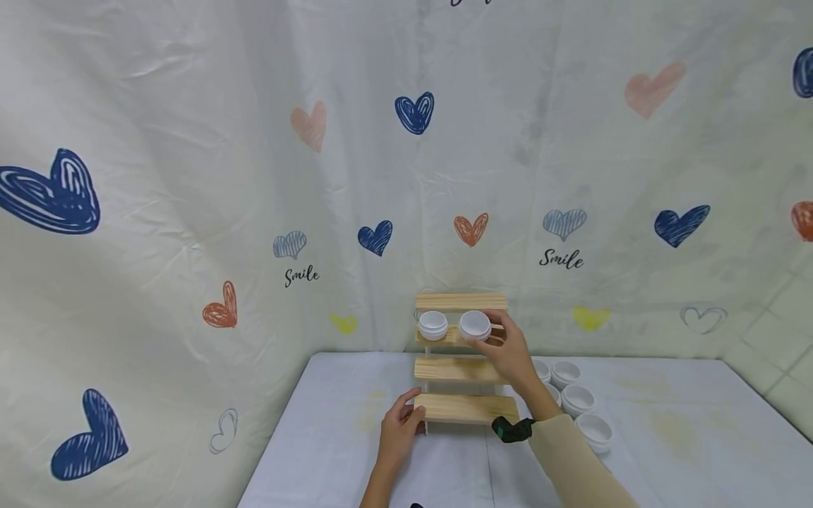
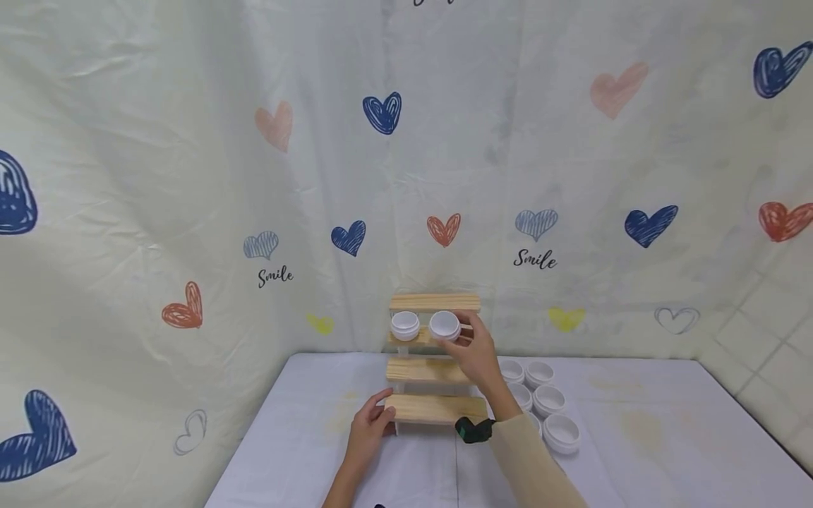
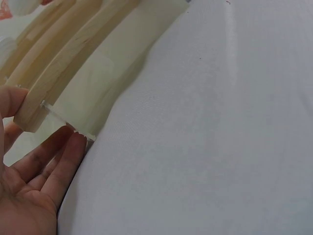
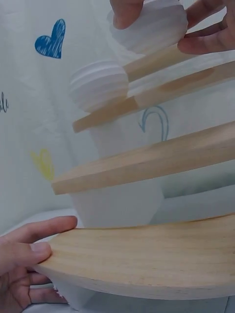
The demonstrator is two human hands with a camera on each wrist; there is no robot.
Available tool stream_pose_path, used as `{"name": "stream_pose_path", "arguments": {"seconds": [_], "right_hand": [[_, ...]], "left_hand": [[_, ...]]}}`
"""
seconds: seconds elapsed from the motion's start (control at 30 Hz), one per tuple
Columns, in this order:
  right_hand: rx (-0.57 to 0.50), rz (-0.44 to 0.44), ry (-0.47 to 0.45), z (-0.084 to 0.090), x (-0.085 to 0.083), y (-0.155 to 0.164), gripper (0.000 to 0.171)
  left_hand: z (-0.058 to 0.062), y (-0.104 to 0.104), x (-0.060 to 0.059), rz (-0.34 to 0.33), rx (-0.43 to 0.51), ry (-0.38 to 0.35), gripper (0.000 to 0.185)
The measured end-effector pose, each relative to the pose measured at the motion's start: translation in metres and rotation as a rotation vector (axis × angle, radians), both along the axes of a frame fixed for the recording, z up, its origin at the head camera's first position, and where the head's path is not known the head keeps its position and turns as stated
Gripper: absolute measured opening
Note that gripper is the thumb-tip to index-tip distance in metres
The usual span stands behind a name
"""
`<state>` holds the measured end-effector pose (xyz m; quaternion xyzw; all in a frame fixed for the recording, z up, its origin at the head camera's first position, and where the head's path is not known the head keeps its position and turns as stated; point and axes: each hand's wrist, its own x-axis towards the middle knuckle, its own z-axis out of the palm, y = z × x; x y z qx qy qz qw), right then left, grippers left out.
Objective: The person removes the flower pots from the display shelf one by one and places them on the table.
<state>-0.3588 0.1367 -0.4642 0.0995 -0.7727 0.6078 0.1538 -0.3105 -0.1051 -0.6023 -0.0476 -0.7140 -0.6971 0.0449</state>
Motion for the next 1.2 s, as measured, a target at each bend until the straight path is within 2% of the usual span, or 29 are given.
{"name": "stream_pose_path", "arguments": {"seconds": [0.6, 0.83, 1.2], "right_hand": [[-0.055, 0.031, 0.013, 0.001, 0.041, 0.005, 0.067], [-0.019, 0.046, 0.020, 0.000, 0.056, 0.010, 0.067], [0.031, 0.051, 0.041, -0.005, 0.070, 0.024, 0.067]], "left_hand": [[-0.002, 0.000, -0.002, 0.000, 0.000, 0.002, 0.043], [-0.001, 0.000, -0.001, 0.008, -0.001, -0.006, 0.041], [-0.001, 0.000, -0.002, 0.011, 0.000, -0.002, 0.040]]}}
